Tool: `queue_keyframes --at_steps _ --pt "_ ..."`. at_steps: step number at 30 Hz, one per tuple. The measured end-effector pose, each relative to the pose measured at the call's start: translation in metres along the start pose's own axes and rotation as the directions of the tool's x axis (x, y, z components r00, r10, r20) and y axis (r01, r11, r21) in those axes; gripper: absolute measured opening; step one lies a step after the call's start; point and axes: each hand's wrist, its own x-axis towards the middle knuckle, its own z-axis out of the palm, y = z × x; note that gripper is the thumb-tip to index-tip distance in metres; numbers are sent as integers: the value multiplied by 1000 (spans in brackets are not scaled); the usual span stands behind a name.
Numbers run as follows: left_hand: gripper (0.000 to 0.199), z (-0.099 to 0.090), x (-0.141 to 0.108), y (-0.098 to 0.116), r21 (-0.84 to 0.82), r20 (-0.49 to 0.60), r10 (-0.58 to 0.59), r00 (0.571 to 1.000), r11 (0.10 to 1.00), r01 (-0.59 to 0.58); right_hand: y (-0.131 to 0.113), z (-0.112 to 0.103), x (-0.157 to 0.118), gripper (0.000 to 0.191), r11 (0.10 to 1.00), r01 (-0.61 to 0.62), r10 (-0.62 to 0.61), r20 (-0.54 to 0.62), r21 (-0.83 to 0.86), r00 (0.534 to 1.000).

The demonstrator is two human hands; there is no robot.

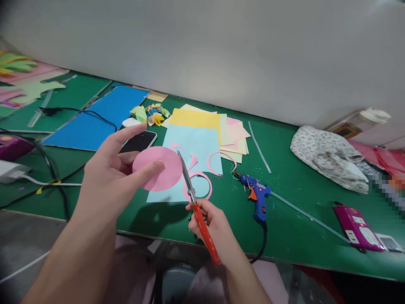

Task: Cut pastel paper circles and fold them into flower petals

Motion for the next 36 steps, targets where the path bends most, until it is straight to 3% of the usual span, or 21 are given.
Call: queue_keyframes --at_steps 11,30,36 --pt "63 -2 3 -12 -48 -8 74 997 996 -74 -1 0 -1 75 1000 -12 12 -4 28 1000" --pt "64 -3 5 -12 -57 -80 54 995 997 -59 7 -4 0 67 999 -20 19 5 28 1000" --pt "61 0 3 -5 -66 -147 4 989 998 -14 4 -3 -1 75 1000 -8 8 5 14 1000"
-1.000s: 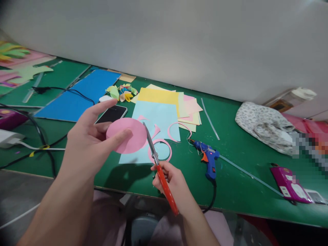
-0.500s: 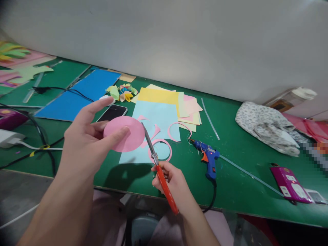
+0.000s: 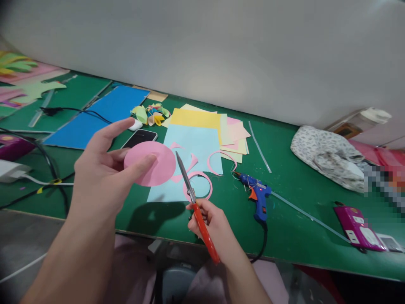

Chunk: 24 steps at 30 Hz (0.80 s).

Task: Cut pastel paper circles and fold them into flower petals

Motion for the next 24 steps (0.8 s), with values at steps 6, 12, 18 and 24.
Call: queue_keyframes --at_steps 6,12,18,24 --pt "56 2 2 -3 -63 40 -27 999 998 29 -6 3 1 73 999 48 -48 -20 2 999" --pt "40 10 7 -19 -197 121 -155 981 964 177 0 -2 3 65 999 30 -24 -131 39 991" --pt "49 19 8 -32 -376 248 -204 947 881 288 3 -28 11 50 978 -3 -89 -432 -207 897" --pt "34 24 6 -27 -468 392 -246 886 776 423 1 -51 13 42 721 -257 -265 -599 -643 755"
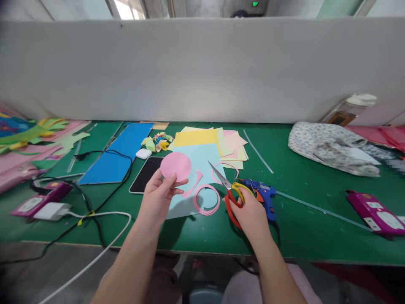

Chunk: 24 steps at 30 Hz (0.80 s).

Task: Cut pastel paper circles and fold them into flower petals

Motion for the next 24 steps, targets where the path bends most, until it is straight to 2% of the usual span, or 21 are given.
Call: queue_keyframes --at_steps 3,6,11,13,16,20,24 --pt "34 1 -3 2 -38 61 -17 998 999 19 3 0 2 41 997 16 -19 -48 -77 999" --pt "38 1 -7 5 -102 102 -42 994 993 52 5 4 1 42 999 11 -13 -61 -34 998" --pt "37 4 -11 10 -132 102 -73 992 987 87 4 7 0 43 998 20 -15 -85 56 996" --pt "33 4 -13 12 -65 107 -58 993 996 66 1 6 -1 42 995 18 -7 -100 103 995" --pt "28 3 -15 14 91 106 -39 994 995 29 -6 2 -3 45 959 14 5 -66 282 998" --pt "28 2 -18 15 206 122 -70 990 977 43 -17 -4 -9 50 842 16 -54 54 539 997" --pt "19 3 -16 9 312 182 -125 975 948 64 -24 -2 -16 66 752 10 -134 138 659 981"
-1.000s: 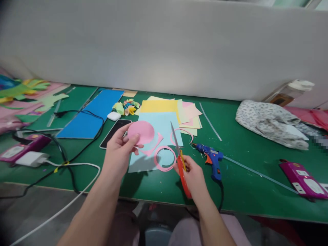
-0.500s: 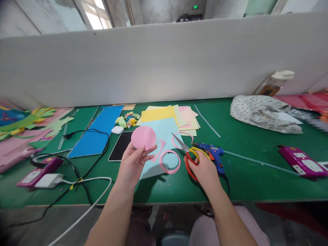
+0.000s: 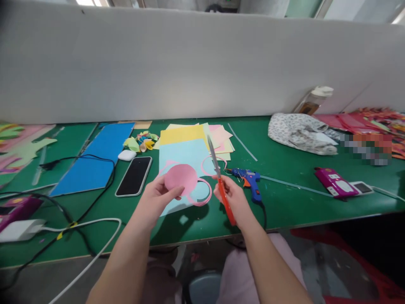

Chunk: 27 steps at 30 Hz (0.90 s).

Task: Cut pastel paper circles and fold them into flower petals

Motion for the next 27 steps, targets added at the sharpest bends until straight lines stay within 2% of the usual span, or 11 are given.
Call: queue_keyframes --at_steps 4,9,15,19,23,27 --pt "21 4 7 -9 51 25 -19 1000 999 18 1 5 -6 64 998 -27 23 70 52 997" --pt "25 7 8 -11 73 -47 2 999 997 1 -5 7 -14 45 986 -135 118 165 93 979" --pt "22 1 0 -2 140 -134 61 989 989 -42 -9 5 -17 36 970 -229 202 257 77 945" --pt "21 -3 -5 3 213 -194 116 974 974 -74 -9 5 -18 29 969 -232 192 333 84 923" --pt "20 -4 -7 6 215 -195 131 972 973 -88 -10 6 -19 24 971 -232 202 352 48 914" --pt "21 -4 -8 5 223 -219 139 966 971 -89 -10 7 -20 31 973 -224 187 364 63 912"
